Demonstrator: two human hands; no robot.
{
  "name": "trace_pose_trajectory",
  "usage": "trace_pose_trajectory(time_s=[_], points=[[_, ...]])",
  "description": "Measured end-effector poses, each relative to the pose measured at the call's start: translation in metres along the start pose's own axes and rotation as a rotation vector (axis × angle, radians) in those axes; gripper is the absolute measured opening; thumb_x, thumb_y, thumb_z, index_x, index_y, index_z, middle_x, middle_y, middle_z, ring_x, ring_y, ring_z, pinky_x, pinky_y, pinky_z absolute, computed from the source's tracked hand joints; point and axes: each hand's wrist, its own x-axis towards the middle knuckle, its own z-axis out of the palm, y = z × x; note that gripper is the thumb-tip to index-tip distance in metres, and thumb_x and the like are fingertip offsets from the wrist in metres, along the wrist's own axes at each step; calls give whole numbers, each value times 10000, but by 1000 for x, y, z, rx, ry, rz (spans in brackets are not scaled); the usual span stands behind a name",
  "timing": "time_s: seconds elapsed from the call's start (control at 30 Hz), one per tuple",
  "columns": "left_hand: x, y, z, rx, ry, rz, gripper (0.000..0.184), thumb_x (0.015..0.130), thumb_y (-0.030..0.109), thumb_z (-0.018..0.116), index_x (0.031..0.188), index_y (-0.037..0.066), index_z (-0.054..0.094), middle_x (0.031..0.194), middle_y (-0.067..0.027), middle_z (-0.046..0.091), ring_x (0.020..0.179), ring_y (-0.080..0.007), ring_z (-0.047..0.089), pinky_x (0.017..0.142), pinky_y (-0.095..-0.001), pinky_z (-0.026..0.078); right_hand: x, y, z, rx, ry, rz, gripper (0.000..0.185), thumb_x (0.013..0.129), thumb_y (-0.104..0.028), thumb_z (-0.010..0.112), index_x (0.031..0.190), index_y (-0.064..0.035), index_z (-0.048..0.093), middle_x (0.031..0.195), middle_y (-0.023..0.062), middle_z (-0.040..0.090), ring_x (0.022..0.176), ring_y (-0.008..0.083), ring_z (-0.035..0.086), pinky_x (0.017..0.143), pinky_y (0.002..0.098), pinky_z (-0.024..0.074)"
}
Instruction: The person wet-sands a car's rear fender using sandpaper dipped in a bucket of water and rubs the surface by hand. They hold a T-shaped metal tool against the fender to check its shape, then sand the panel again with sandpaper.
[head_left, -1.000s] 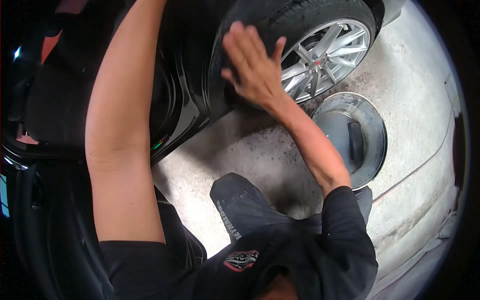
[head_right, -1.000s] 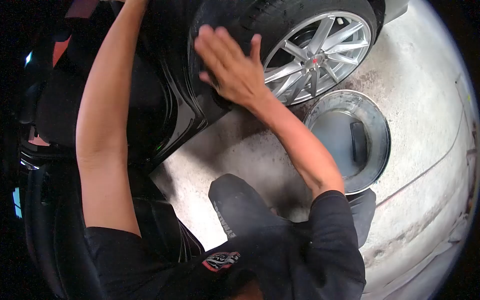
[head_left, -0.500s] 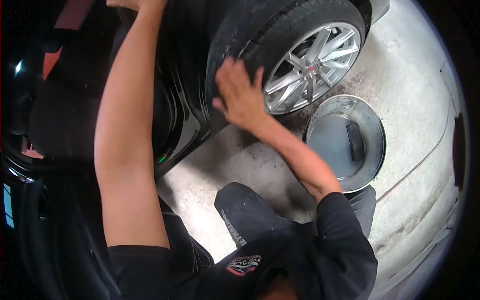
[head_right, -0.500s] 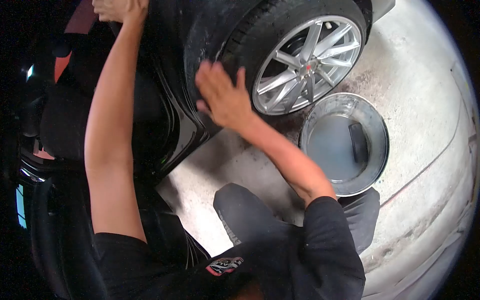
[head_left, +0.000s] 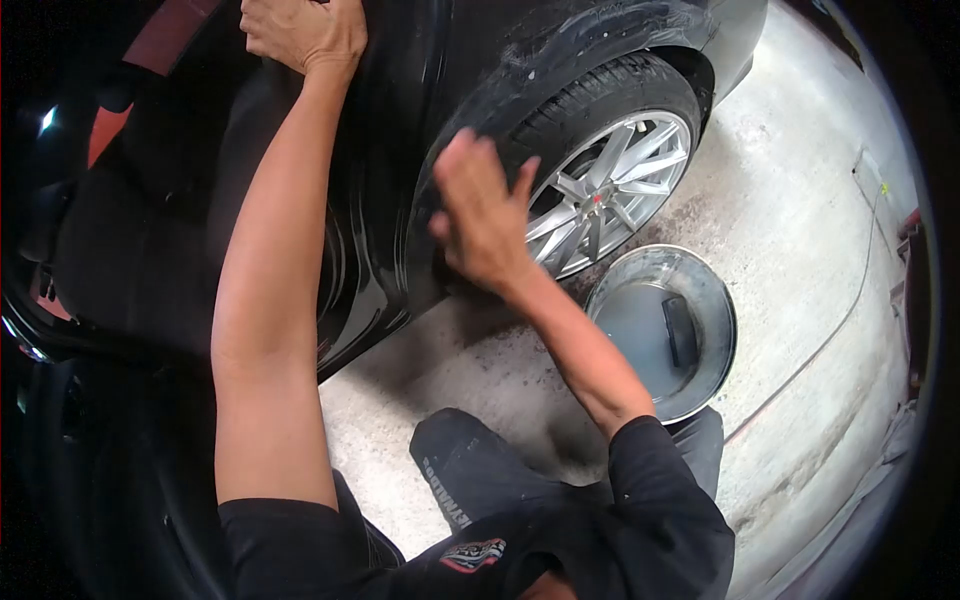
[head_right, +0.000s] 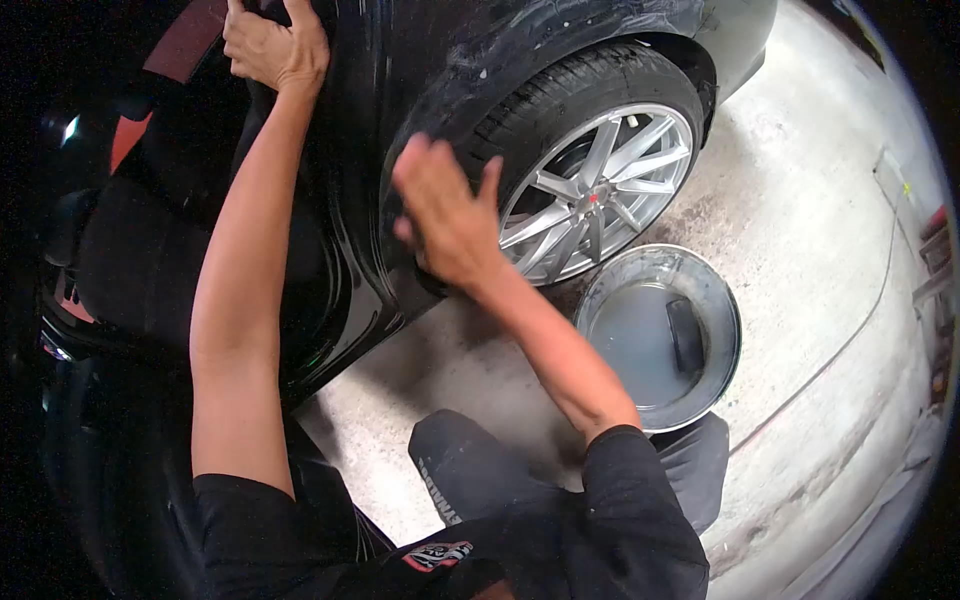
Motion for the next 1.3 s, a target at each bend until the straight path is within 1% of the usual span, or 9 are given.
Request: trace_pose_trajectory(time_s=[0.17,0.23,0.27,0.37,0.5,0.7,0.9,1.0,1.3], points=[[3,10,-11,-36,-38,-16,778,987,526,595,1547,21,402,1503,-216,480,1397,-395,424,1150,-538,306,62,-12,-4,158,276,355,640,1038,-187,499,1625,-31,295,1661,287,285,1556,488,212,1228,653,39],[2,0,-11,-141,-74,31,942,942,718,525,1554,18,378,1499,-236,459,1398,-422,393,1155,-588,244,1,-37,9,221,9,176,656,1019,-228,538,1611,-35,333,1636,299,328,1539,499,253,1225,675,15],[3,1,-13,-124,-73,24,892,951,664,565,1551,29,386,1506,-208,463,1394,-409,401,1157,-575,250,-30,-36,12,107,-141,28,623,986,-249,591,1540,-3,446,1619,258,386,1529,440,326,1211,705,33],[2,4,-11,-118,-58,-11,891,944,670,574,1552,43,397,1510,-187,467,1395,-396,406,1160,-559,255,-2,14,-10,14,-30,-38,562,994,-226,589,1509,-19,500,1609,222,425,1532,415,334,1228,672,27],[-1,3,-9,-112,-53,-5,909,924,684,586,1546,50,398,1515,-169,469,1395,-382,404,1153,-555,261,81,22,-21,100,335,449,622,1006,-148,564,1588,-24,380,1658,238,333,1555,443,261,1215,688,32],[-1,3,-6,-118,-55,0,909,935,709,555,1555,63,400,1512,-161,470,1389,-384,409,1159,-561,255,-8,-1,-16,43,-162,-1,654,966,-138,599,1582,-44,399,1649,250,342,1549,437,283,1239,648,-11],[-2,-1,-3,-92,-73,-7,933,924,723,554,1564,65,388,1521,-164,466,1396,-390,407,1149,-577,270,107,103,-71,57,231,378,506,1058,-171,488,1539,-15,461,1656,228,339,1548,401,295,1227,634,153],[2,1,-6,-105,-76,-8,938,924,714,562,1565,53,385,1532,-176,461,1393,-400,418,1146,-585,284,63,126,-136,12,142,325,502,1039,-104,515,1528,0,467,1627,227,391,1527,384,344,1233,542,222],[-1,-17,-32,-214,-194,114,787,1019,521,547,1549,-41,396,1595,-246,406,1465,-418,378,1225,-504,253,-185,209,-270,-438,-302,577,567,1081,-149,458,1619,-54,304,1688,194,278,1561,389,259,1225,629,213]])
